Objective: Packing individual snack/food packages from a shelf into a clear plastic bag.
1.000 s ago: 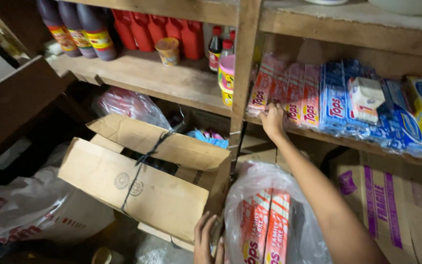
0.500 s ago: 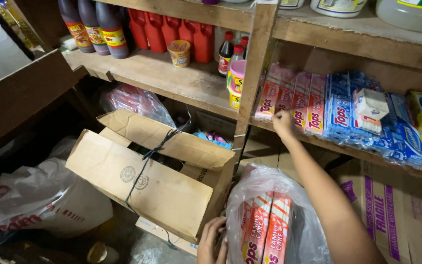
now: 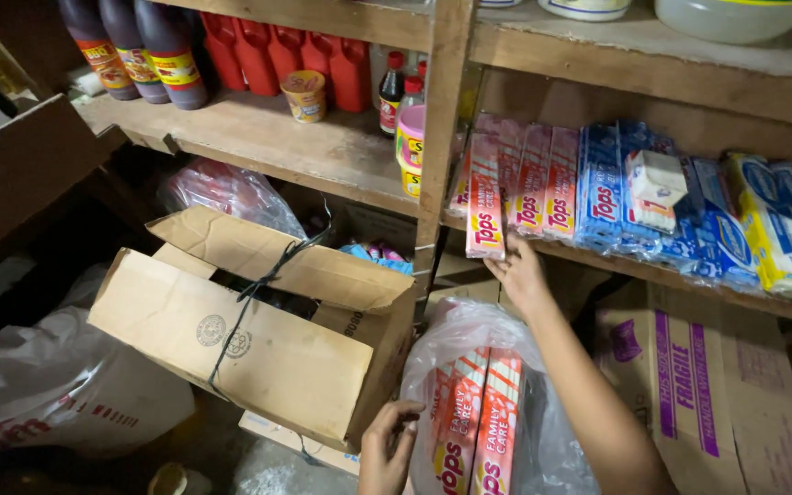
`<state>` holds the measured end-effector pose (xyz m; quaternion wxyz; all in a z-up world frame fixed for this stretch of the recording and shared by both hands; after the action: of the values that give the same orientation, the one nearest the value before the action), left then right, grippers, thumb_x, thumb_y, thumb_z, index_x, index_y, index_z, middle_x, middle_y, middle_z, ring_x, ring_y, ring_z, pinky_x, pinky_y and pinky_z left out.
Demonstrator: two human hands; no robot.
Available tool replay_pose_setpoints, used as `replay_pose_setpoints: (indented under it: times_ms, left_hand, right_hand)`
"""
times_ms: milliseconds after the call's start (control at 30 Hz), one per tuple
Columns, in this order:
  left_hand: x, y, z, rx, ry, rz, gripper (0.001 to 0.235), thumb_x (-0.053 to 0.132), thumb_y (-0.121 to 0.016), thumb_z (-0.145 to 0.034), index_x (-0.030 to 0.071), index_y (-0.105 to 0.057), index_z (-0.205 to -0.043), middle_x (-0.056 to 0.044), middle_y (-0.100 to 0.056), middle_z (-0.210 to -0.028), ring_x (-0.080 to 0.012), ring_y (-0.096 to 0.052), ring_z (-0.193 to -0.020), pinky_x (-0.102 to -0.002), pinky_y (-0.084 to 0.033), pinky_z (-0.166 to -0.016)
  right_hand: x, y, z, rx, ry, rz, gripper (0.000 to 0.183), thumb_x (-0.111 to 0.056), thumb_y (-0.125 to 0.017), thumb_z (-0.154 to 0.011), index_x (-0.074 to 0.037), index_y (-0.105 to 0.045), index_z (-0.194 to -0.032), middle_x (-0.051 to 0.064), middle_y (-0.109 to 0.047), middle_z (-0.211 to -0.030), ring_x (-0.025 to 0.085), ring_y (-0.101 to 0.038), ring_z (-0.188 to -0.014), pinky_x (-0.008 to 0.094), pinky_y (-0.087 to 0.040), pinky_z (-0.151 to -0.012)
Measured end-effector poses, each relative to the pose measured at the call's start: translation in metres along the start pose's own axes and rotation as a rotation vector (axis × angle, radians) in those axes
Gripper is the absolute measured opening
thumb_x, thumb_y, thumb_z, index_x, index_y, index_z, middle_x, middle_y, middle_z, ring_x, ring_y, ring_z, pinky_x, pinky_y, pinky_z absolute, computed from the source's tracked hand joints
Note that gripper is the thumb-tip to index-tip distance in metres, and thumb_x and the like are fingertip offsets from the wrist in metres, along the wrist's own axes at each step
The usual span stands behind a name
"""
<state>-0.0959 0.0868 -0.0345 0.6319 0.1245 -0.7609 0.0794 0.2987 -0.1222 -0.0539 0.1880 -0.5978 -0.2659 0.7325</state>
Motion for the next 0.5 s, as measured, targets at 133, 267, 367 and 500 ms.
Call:
replay_pose_setpoints:
  times_ms: [133,267,367,500]
  left_hand:
    - [0.018,-0.002,0.001,-0.008,-0.042,-0.026,0.025,-0.008,-0.059,-0.087,-0.001,-0.071,-0.108,-0.011,-0.073,-0.110,-0.0206,-0.071,-0.106,-0.030,-0.053,-0.091]
    - [0.032,-0.004,0.009,0.044,-0.080,-0.121,0.027,-0.007,-0.062,-0.084,0.001,-0.072,-0.108,-0.014,-0.069,-0.118,-0.0263,-0.067,-0.117,-0.034,-0.049,-0.100]
    - [0.035,0.000,0.020,0.098,-0.067,-0.203,0.030,-0.005,-0.064,-0.082,0.004,-0.073,-0.110,-0.015,-0.063,-0.127,-0.0305,-0.061,-0.124,-0.038,-0.046,-0.104]
    - [0.031,0.009,0.027,0.121,-0.075,-0.337,0.036,-0.003,-0.068,-0.080,0.009,-0.072,-0.113,-0.016,-0.058,-0.135,-0.0348,-0.055,-0.130,-0.043,-0.042,-0.108]
  right_hand:
    - [-0.009,-0.037,-0.004,0.077,-0.151,0.047,0.032,-0.042,-0.062,-0.099,-0.013,-0.063,-0.113,0.011,-0.067,-0.110,0.027,-0.061,-0.106,0.042,-0.053,-0.087]
    - [0.004,-0.031,-0.023,0.025,-0.166,0.178,0.028,-0.030,-0.066,-0.094,-0.014,-0.065,-0.117,0.007,-0.071,-0.107,0.024,-0.068,-0.097,0.040,-0.057,-0.079]
    - [-0.003,-0.039,0.012,-0.083,-0.097,0.228,0.028,-0.022,-0.066,-0.095,-0.008,-0.066,-0.119,0.009,-0.074,-0.104,0.022,-0.072,-0.090,0.039,-0.059,-0.078]
    - [-0.023,-0.027,0.084,-0.045,0.030,0.303,0.025,-0.017,-0.067,-0.096,-0.001,-0.069,-0.115,0.010,-0.072,-0.102,0.021,-0.071,-0.086,0.036,-0.059,-0.077]
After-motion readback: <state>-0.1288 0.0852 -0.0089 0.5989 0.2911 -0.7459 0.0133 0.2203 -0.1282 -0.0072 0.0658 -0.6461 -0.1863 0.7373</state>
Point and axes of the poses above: each hand's wrist, its own z-axis away from the middle knuckle, its own y-axis out of the back of the hand, x = y × z, the point moved 3 cm from there along -z, towards the middle knuckle
